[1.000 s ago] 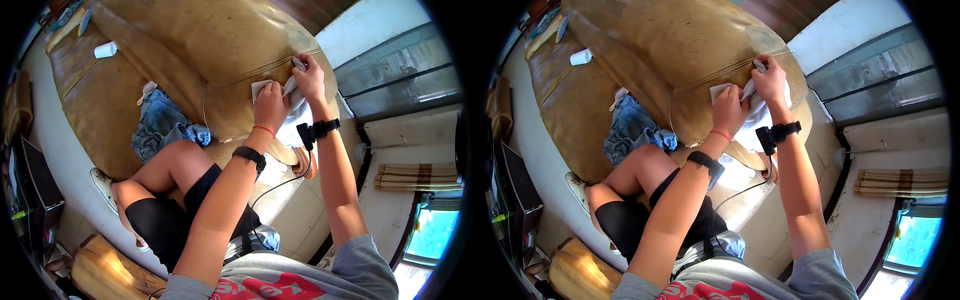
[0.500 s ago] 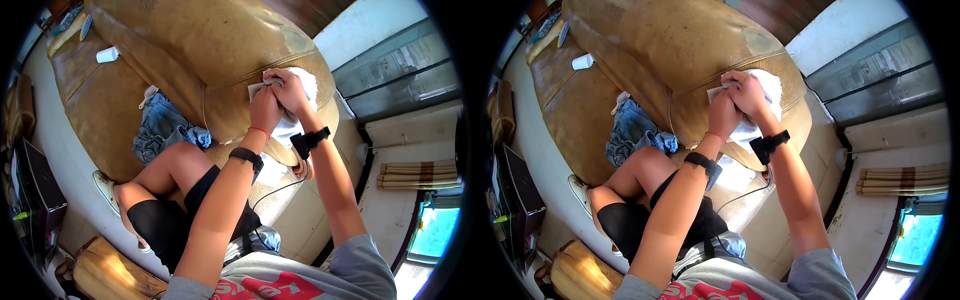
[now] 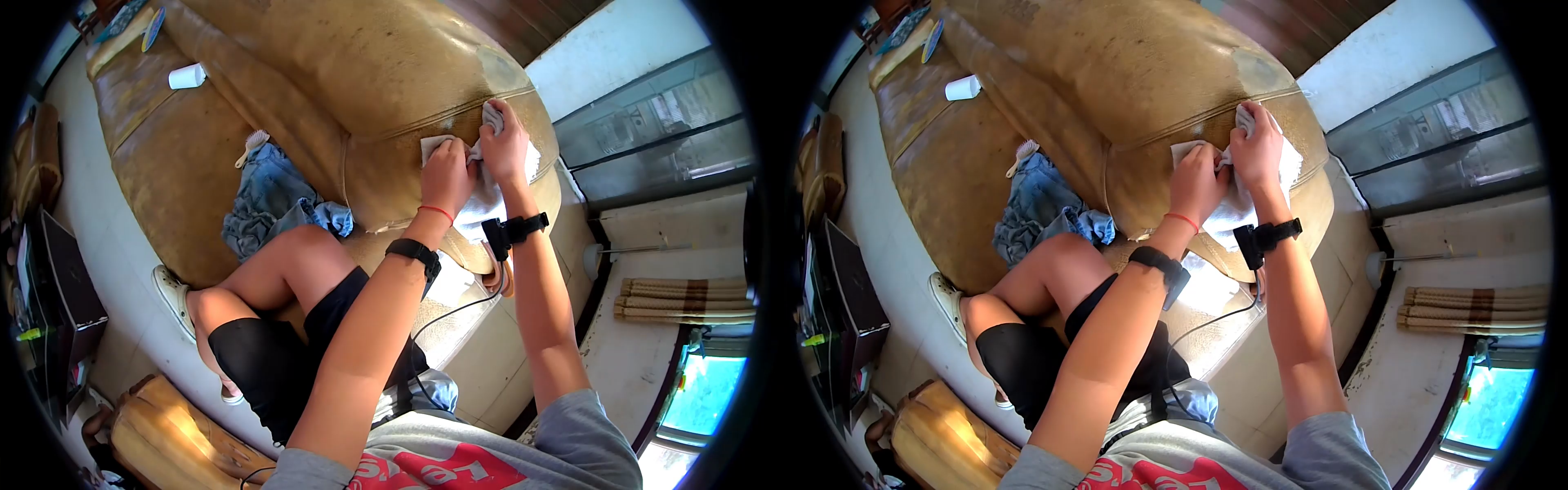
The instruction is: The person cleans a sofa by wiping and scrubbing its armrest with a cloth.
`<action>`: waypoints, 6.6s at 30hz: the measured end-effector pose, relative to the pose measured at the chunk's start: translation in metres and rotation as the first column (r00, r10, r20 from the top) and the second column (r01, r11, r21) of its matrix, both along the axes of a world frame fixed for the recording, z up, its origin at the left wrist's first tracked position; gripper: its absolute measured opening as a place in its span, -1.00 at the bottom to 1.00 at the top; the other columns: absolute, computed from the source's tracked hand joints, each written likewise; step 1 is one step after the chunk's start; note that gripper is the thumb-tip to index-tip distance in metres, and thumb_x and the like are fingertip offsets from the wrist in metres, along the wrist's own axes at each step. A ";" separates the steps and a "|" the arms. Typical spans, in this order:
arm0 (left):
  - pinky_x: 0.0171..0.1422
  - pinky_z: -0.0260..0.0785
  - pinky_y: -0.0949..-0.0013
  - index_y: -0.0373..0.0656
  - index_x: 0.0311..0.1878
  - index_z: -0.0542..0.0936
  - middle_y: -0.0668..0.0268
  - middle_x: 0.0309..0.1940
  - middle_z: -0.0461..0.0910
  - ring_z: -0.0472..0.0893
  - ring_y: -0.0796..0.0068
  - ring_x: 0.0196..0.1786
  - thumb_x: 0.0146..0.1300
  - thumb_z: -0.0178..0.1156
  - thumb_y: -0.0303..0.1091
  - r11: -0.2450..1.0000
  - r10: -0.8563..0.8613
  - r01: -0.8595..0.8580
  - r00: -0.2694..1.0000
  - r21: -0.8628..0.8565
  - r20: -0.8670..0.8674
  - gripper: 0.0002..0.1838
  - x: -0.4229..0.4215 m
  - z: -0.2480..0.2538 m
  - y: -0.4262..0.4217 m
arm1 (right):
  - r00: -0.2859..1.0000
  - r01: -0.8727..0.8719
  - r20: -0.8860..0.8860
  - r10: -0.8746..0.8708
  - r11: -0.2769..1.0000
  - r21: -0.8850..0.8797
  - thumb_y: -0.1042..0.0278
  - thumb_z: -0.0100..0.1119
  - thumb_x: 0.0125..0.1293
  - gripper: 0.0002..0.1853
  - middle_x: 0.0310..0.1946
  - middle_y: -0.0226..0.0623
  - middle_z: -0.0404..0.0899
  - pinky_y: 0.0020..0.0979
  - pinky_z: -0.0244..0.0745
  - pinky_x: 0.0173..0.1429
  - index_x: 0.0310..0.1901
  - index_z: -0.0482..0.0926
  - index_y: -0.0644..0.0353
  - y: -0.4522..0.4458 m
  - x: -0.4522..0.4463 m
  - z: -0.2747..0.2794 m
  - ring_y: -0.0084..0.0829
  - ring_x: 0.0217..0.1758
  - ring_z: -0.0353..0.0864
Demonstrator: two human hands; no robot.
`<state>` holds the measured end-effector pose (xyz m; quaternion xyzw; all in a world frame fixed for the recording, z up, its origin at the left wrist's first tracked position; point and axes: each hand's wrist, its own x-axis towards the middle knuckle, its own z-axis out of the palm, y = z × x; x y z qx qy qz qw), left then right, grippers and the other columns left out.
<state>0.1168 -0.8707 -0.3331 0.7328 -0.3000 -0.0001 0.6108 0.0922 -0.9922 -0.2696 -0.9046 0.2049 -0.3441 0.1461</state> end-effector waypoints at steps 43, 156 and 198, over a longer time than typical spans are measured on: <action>-0.06 0.55 0.01 -0.10 -0.26 0.64 0.19 -0.24 0.67 0.68 0.00 -0.10 0.15 0.36 -0.44 0.951 0.022 0.025 0.989 0.308 -0.145 -0.89 -0.071 -0.028 0.114 | 0.960 0.131 -0.247 0.132 0.567 0.813 0.32 0.27 0.51 -0.67 -0.22 -0.18 0.79 -0.46 0.66 -0.32 0.12 0.68 0.43 0.129 -0.177 -0.066 -0.47 -0.39 0.78; 0.22 0.54 0.09 -0.29 0.22 0.67 0.20 0.01 0.65 0.63 0.10 0.04 0.28 0.30 -0.52 0.989 0.027 -0.094 0.878 0.118 0.477 -0.58 0.031 -0.006 0.034 | 0.941 0.335 0.134 -0.312 0.915 -0.223 0.28 0.20 0.38 -0.69 0.01 -0.07 0.53 -0.05 0.36 0.29 0.11 0.64 0.14 0.013 -0.045 -0.053 0.01 0.11 0.51; 0.12 0.47 0.21 -0.08 0.11 0.75 0.39 -0.20 0.64 0.62 0.30 -0.07 0.33 0.24 -0.35 0.887 0.040 -0.333 0.744 0.318 0.667 -0.68 0.038 0.019 -0.004 | 0.939 0.342 0.108 -0.326 0.908 -0.241 0.27 0.21 0.35 -0.67 0.02 -0.04 0.53 -0.04 0.35 0.30 0.11 0.60 0.14 0.015 -0.046 -0.051 0.03 0.14 0.51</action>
